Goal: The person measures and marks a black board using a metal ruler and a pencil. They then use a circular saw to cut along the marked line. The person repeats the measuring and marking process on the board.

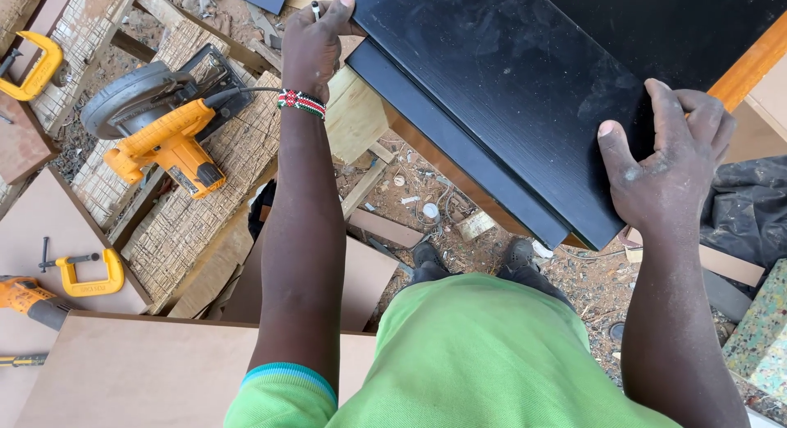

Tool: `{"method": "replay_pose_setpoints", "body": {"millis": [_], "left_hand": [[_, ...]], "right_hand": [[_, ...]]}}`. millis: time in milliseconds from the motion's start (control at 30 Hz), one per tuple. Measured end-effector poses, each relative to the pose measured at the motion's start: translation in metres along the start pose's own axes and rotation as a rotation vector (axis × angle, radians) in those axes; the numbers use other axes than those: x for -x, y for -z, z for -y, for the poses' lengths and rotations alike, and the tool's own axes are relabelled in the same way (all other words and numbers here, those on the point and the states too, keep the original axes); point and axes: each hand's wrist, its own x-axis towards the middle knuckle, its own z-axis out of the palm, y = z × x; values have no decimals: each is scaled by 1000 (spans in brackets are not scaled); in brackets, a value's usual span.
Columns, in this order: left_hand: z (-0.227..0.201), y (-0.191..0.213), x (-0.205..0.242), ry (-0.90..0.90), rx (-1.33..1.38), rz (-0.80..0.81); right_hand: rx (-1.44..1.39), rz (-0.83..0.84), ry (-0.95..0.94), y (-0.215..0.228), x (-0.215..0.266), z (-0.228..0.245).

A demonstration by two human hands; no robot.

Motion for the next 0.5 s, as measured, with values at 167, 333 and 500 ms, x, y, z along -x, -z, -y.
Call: {"method": "replay_pose_setpoints", "body": {"millis": [167, 333, 500], "left_hand": [[-6, 1, 4, 39, -79, -10], [-8, 0, 4, 55, -2, 14], [-14, 3, 7, 112, -36, 58]], "right_hand": [[3, -6, 4, 0, 0, 2], [-11, -8, 27, 1, 0, 3], [-15, -33, 50, -1, -1, 1]]}}
